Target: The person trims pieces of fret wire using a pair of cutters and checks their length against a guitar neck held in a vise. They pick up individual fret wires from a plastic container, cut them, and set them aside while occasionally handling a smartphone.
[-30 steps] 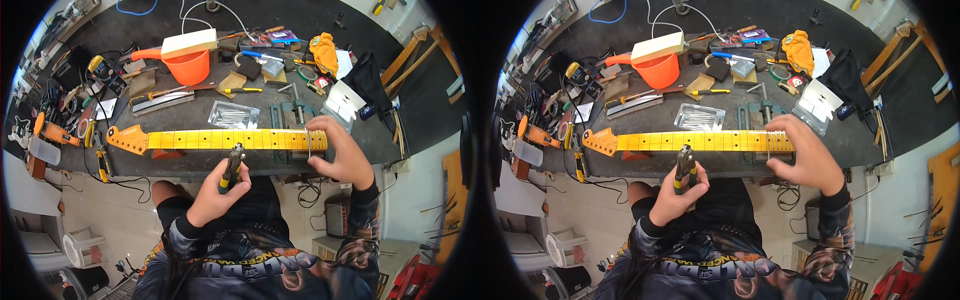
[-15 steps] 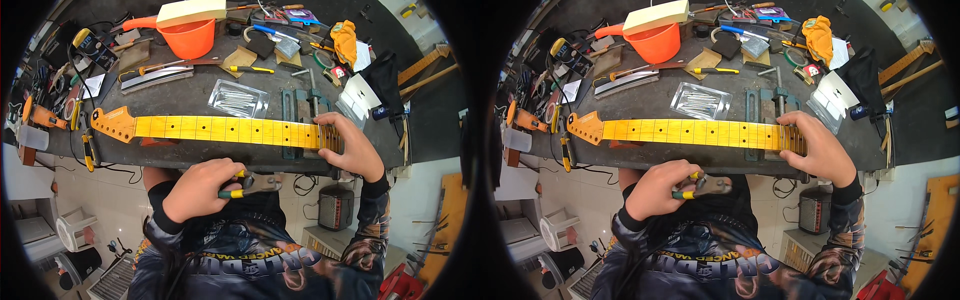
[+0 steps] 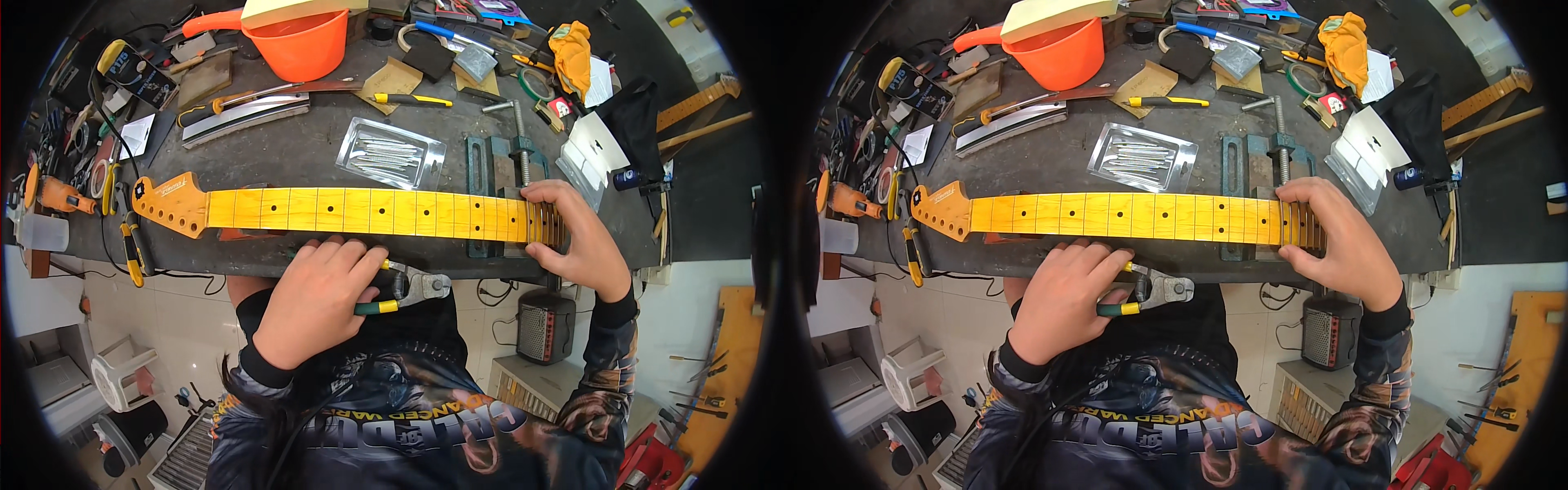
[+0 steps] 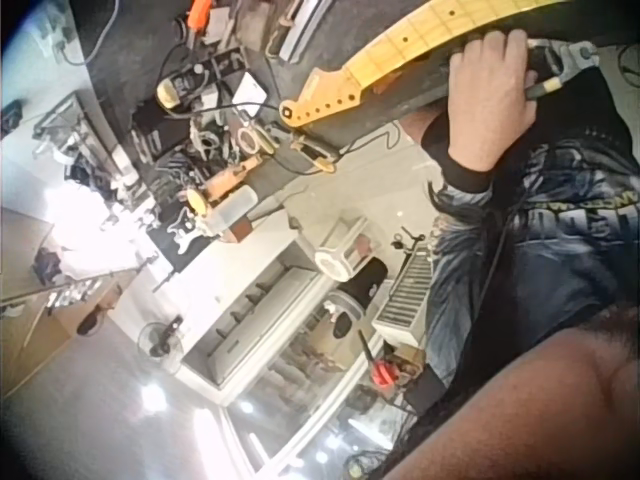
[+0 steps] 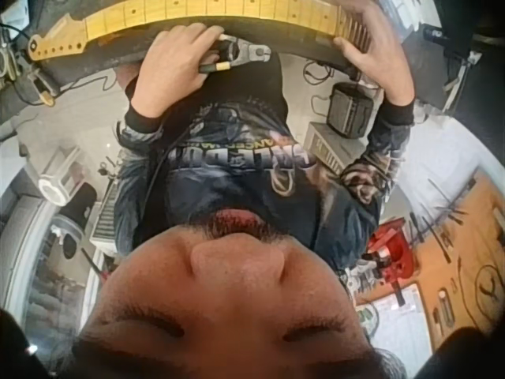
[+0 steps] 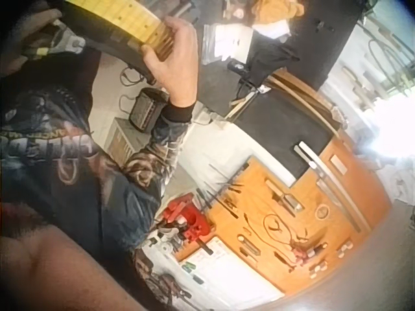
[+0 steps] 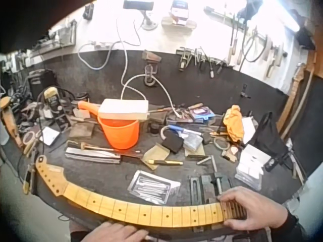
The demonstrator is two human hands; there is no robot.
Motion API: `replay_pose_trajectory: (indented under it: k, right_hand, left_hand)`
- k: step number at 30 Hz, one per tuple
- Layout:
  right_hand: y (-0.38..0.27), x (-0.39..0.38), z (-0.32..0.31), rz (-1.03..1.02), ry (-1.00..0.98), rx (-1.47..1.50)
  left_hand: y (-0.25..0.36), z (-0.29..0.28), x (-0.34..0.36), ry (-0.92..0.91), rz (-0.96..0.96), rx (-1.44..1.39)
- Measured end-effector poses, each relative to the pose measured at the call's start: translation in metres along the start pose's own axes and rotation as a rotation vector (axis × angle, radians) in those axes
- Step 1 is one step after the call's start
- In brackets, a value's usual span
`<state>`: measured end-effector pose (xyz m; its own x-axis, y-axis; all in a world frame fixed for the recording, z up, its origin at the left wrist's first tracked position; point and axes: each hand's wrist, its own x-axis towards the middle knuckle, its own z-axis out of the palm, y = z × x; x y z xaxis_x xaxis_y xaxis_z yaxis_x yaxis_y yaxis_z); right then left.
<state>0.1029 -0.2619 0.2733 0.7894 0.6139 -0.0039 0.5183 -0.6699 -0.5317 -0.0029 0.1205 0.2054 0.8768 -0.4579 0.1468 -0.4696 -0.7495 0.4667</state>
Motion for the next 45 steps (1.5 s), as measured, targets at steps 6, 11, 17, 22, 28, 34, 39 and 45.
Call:
replay_pose_trajectory:
  k: [6, 11, 17, 22, 28, 34, 39, 45]
  right_hand:
    - [0.001, 0.0, 0.003, -0.016, 0.018, -0.015]
    - [0.001, 0.001, 0.003, -0.023, 0.016, -0.041]
    - [0.0, 0.001, 0.003, -0.01, 0.013, -0.03]
    - [0.0, 0.001, 0.003, -0.013, 0.012, -0.047]
    - [-0.003, 0.002, 0.001, 0.003, 0.007, -0.048]
    - [-0.005, 0.002, 0.001, -0.001, 0.002, -0.066]
    - [-0.01, 0.002, 0.0, 0.001, -0.004, -0.09]
    - [-0.015, 0.005, -0.002, 0.013, -0.017, -0.124]
  left_hand:
    - [-0.004, 0.003, 0.004, -0.014, -0.012, -0.004]
    - [-0.006, 0.004, 0.005, -0.036, -0.033, -0.007]
    - [-0.005, 0.005, 0.006, -0.017, -0.029, -0.004]
    - [-0.006, 0.006, 0.006, -0.025, -0.038, -0.009]
    - [-0.005, 0.005, 0.006, -0.021, -0.04, -0.018]
    - [-0.006, 0.005, 0.005, -0.016, -0.036, -0.018]
    - [-0.005, 0.006, 0.003, -0.022, -0.039, -0.016]
    - [-0.006, 0.006, 0.006, -0.049, -0.032, 0.0]
